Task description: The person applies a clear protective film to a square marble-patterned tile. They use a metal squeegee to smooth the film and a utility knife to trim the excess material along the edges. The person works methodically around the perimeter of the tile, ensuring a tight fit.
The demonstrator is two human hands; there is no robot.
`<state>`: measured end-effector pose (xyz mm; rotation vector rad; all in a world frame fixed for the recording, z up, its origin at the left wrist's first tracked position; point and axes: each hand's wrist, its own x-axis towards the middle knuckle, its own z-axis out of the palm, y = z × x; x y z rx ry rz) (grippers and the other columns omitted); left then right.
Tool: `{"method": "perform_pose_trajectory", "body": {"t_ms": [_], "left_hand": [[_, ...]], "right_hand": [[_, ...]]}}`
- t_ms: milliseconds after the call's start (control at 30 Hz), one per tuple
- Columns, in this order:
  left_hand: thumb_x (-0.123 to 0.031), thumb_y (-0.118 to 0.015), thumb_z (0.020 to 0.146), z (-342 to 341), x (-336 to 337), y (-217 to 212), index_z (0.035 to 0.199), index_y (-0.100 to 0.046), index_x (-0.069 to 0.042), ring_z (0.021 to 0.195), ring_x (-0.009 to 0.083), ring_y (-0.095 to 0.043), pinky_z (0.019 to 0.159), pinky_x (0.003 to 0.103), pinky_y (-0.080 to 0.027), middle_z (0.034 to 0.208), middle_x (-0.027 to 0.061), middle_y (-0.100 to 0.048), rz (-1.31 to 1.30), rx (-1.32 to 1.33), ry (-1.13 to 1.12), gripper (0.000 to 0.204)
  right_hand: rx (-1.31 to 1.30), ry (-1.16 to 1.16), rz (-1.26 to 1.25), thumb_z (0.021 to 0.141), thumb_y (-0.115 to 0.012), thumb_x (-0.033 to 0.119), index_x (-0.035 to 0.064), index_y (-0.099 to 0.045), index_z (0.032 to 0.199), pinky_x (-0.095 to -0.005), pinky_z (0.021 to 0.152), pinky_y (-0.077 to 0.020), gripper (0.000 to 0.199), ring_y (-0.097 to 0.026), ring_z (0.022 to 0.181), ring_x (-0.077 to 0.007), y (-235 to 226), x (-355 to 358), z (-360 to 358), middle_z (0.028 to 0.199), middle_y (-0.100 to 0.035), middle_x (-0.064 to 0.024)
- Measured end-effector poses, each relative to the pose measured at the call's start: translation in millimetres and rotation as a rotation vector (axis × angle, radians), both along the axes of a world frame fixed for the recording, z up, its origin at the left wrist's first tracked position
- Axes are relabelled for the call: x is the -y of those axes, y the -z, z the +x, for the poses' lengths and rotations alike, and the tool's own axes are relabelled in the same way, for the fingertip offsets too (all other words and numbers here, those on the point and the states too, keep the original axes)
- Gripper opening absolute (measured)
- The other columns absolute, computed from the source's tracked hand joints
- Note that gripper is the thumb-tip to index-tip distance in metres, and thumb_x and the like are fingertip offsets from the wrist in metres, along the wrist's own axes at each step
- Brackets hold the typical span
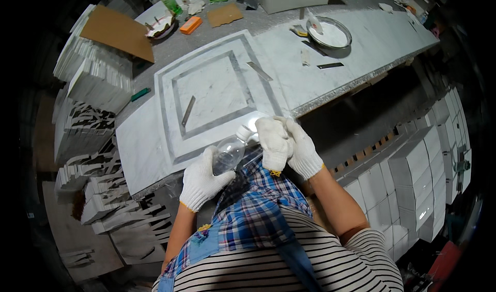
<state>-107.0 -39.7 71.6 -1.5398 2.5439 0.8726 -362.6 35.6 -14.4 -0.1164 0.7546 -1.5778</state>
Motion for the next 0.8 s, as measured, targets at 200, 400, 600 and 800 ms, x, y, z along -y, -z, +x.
{"method": "perform_pose_trajectory", "body": {"t_ms": [200,400,600,800], "left_hand": [[-0.047,-0.082,0.074,-15.2,-8.3,9.0,0.138,-0.052,-0.004,0.105,0.0415,-0.07,0.087,0.046,-0.056,0.116,0.0251,-0.071,0.02,-0.089,0.009,0.083],[-0.042,-0.083,0.074,-9.0,-3.5,6.9,0.135,-0.055,-0.003,0.106,0.0396,-0.07,0.091,0.045,-0.055,0.116,0.0221,-0.071,0.081,-0.175,-0.071,0.078],[-0.041,-0.082,0.074,-4.8,-7.4,13.4,0.136,-0.055,-0.004,0.106,0.0407,-0.07,0.091,0.047,-0.055,0.12,0.0228,-0.07,0.069,-0.207,-0.034,0.077],[-0.039,-0.085,0.072,-9.6,-7.8,4.1,0.132,-0.055,-0.006,0.099,0.0374,-0.071,0.083,0.045,-0.056,0.109,0.0192,-0.072,-0.072,-0.017,0.025,0.075]], "right_hand": [[-0.313,-0.112,-0.058,0.099,-0.069,0.021,-0.0046,-0.033,0.156,-0.0356,0.109,-0.0514,0.073,-0.06,0.13,-0.0244,-13.4,-7.2,6.4,0.144,-0.057,-0.0172],[-0.35,0.094,-0.049,0.1,-0.067,0.014,-0.0042,-0.049,0.144,-0.0334,0.1,-0.0558,0.051,-0.065,0.117,-0.0213,-11.8,13.1,-19.7,0.129,-0.064,-0.013],[-0.602,0.064,-0.002,0.098,-0.06,0.003,-0.005,-0.052,0.142,-0.0292,0.098,-0.0524,0.046,-0.064,0.113,-0.0165,-18.3,14.7,-10.4,0.126,-0.066,-0.0116],[-0.769,-0.102,0.012,0.093,-0.063,0.002,-0.0038,-0.06,0.134,-0.0285,0.095,-0.0526,0.041,-0.065,0.106,-0.0148,-14.0,1.8,-6.9,0.117,-0.069,-0.0098]]}}
